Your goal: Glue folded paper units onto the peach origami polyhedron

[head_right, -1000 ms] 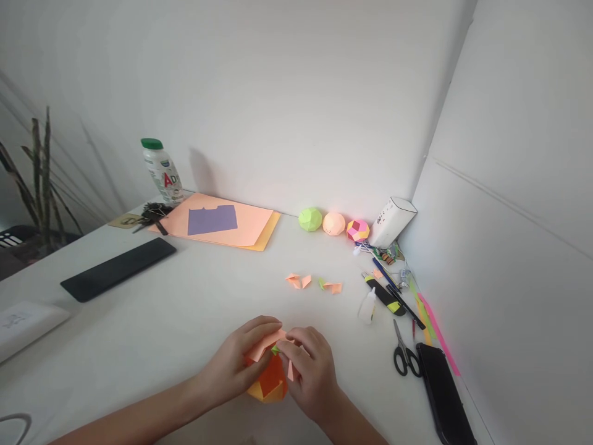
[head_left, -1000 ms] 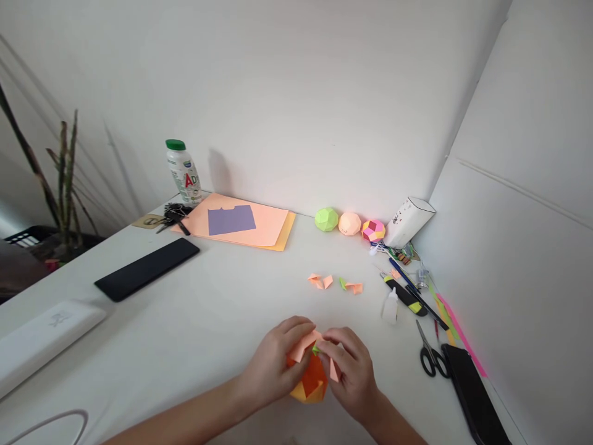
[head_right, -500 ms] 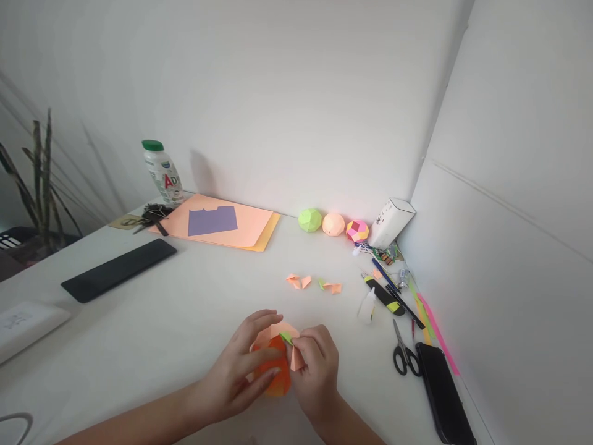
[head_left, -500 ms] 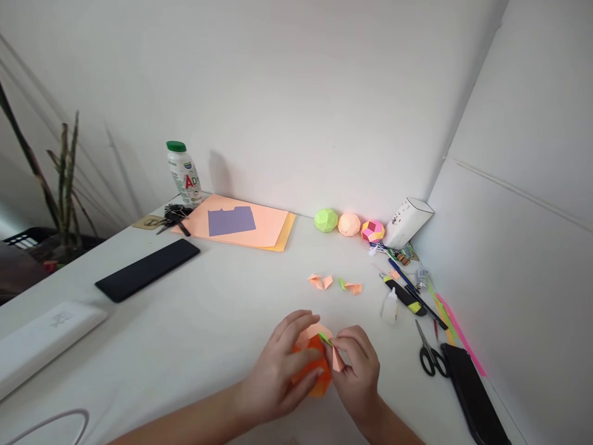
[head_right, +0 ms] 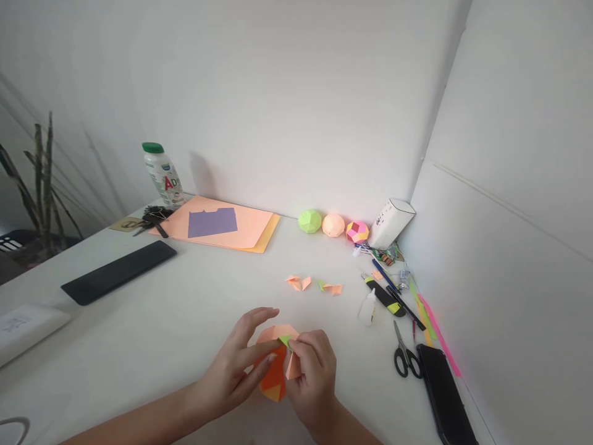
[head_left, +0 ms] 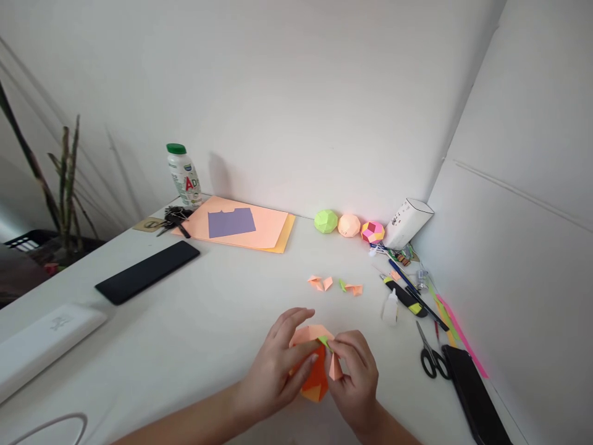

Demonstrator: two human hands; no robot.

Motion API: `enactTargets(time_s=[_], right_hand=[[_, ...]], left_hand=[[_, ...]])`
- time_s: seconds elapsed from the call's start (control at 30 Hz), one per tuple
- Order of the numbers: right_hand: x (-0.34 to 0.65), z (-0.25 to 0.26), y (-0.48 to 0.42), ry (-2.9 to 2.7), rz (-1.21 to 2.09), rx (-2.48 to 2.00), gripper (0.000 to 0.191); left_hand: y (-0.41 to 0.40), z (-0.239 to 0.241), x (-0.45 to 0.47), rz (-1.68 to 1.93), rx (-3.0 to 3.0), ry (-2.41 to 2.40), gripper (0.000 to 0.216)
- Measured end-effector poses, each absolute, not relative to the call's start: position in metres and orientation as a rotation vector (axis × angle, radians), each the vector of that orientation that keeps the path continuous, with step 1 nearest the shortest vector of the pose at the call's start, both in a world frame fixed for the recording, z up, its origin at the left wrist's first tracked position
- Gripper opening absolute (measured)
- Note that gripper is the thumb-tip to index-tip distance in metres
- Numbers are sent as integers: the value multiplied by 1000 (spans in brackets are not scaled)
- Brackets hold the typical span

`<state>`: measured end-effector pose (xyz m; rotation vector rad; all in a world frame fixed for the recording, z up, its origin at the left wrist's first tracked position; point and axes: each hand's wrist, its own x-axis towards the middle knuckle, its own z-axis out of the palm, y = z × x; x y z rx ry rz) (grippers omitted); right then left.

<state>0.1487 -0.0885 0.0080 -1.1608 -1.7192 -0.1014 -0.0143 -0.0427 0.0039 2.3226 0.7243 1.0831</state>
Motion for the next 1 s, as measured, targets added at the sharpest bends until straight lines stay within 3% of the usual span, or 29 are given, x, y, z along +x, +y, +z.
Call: enactTargets(time_s=[0.43, 0.7, 0.87, 1.0], right_hand=[[144, -3, -93, -1935, -472, -1071, 23], [165, 12, -85, -2080, -336, -963, 33], [232, 2, -59, -1702, -673, -1531, 20], [278, -9, -45, -1464, -641, -2287, 36]], left_hand=[[-45, 4, -13, 956, 1887, 875, 19], [-32, 5, -16, 986, 1765, 979, 17], [-26, 5, -17, 1015, 1942, 968, 20], [-24, 9, -14, 966, 1931, 976, 21]])
